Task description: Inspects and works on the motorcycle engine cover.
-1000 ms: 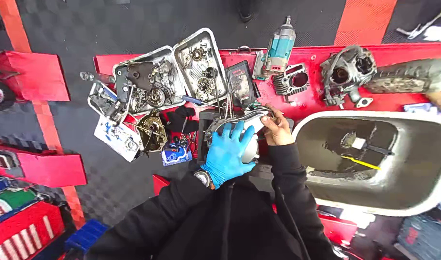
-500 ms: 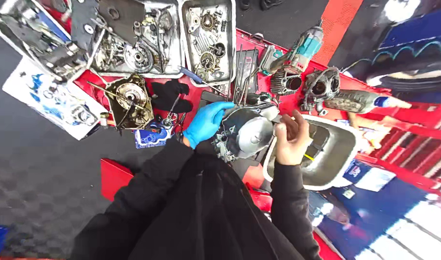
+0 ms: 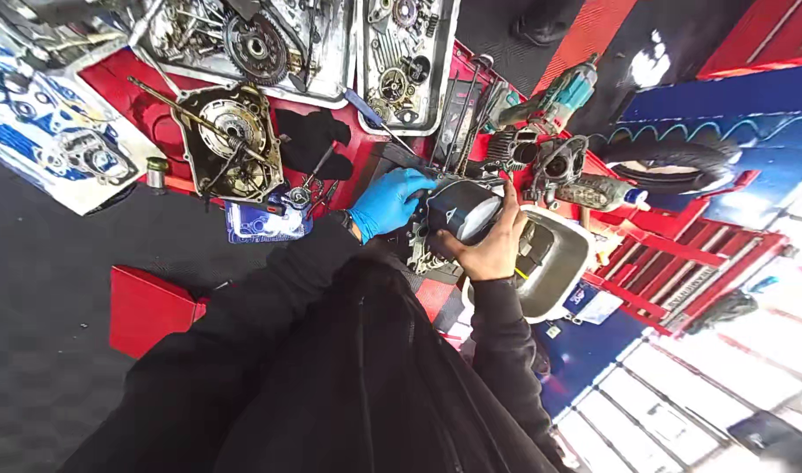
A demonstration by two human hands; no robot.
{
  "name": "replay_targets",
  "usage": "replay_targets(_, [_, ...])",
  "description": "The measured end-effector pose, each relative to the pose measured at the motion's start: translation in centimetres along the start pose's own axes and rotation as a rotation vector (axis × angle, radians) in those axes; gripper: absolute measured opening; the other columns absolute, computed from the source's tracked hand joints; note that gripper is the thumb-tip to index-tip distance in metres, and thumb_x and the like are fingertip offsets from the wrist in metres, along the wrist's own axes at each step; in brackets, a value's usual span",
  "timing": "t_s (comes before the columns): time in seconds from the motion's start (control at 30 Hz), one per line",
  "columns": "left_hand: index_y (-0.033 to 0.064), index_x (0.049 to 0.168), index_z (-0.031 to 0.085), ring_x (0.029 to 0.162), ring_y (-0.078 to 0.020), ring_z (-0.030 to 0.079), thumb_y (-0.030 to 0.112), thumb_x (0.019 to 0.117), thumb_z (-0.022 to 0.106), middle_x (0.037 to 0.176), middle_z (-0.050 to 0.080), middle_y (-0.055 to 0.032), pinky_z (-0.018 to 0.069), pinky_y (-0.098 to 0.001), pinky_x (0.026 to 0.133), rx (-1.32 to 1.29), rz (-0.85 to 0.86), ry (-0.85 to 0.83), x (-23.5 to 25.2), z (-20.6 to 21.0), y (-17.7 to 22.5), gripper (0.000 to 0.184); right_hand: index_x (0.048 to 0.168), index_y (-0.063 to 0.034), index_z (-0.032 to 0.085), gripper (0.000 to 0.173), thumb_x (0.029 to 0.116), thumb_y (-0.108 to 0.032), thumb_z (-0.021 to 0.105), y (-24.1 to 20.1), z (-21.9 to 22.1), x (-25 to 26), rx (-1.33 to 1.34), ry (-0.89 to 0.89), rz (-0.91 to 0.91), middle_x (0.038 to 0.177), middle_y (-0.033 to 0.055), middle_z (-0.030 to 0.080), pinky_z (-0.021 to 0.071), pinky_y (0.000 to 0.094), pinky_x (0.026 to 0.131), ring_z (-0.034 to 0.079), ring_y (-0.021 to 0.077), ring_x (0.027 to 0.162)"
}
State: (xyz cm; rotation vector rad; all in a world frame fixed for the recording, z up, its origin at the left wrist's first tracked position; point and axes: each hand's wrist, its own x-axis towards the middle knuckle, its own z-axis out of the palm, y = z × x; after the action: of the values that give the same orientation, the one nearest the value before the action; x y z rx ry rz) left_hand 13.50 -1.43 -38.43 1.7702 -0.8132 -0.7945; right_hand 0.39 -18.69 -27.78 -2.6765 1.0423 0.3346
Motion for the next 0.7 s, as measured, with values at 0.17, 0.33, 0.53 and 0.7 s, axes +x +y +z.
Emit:
replay_targets(0.17, [0.0163, 0.137, 0.066, 0.125, -0.0284, 0.060, 0.009, 0.0915, 0.065, 0.133, 0.064, -0.0110, 0.0511, -0.0468, 0.105, 0.052, 0.041, -0.063, 0.1, -0.3, -0.1, 0.046, 0.163, -0.0214, 0.026, 0.137, 0.0495, -0.067, 0.089, 0.0, 0.1, -0.1, -0.017, 0.013, -0.039, 0.146, 0.0247, 0.047, 0.0515, 0.0540, 0.101, 0.053, 0.0382, 0.128])
replay_targets(0.33, [0.0148, 0.131, 0.069, 0.123, -0.0326, 0.059, 0.006, 0.0852, 0.067, 0.131, 0.062, -0.0129, 0.0519, -0.0507, 0.099, 0.095, 0.081, -0.139, 1.0, -0.6, 0.4, 0.047, 0.161, -0.0202, 0.030, 0.132, 0.0523, -0.064, 0.090, 0.0, -0.1, -0.2, -0.033, 0.004, -0.074, 0.145, 0.0240, 0.049, 0.0502, 0.0530, 0.103, 0.054, 0.0364, 0.128])
replay_targets(0.53, [0.0163, 0.124, 0.072, 0.123, -0.0312, 0.058, 0.007, 0.0832, 0.068, 0.131, 0.062, -0.0104, 0.0540, -0.0510, 0.096, 0.037, 0.075, -0.144, 1.2, -0.5, -0.4, 0.042, 0.160, -0.0199, 0.031, 0.128, 0.0533, -0.061, 0.091, 0.2, -0.3, 0.0, -0.023, -0.014, -0.120, 0.147, 0.0224, 0.048, 0.0495, 0.0514, 0.105, 0.053, 0.0332, 0.131])
replay_targets(0.7, [0.0181, 0.121, 0.073, 0.123, -0.0298, 0.059, 0.007, 0.0825, 0.069, 0.130, 0.063, -0.0090, 0.0535, -0.0489, 0.097, 0.020, 0.097, -0.120, 1.1, -0.4, -0.7, 0.041, 0.157, -0.0180, 0.035, 0.125, 0.0530, -0.062, 0.090, 0.3, -0.4, 0.1, -0.046, -0.011, -0.151, 0.146, 0.0221, 0.049, 0.0495, 0.0494, 0.105, 0.054, 0.0322, 0.130])
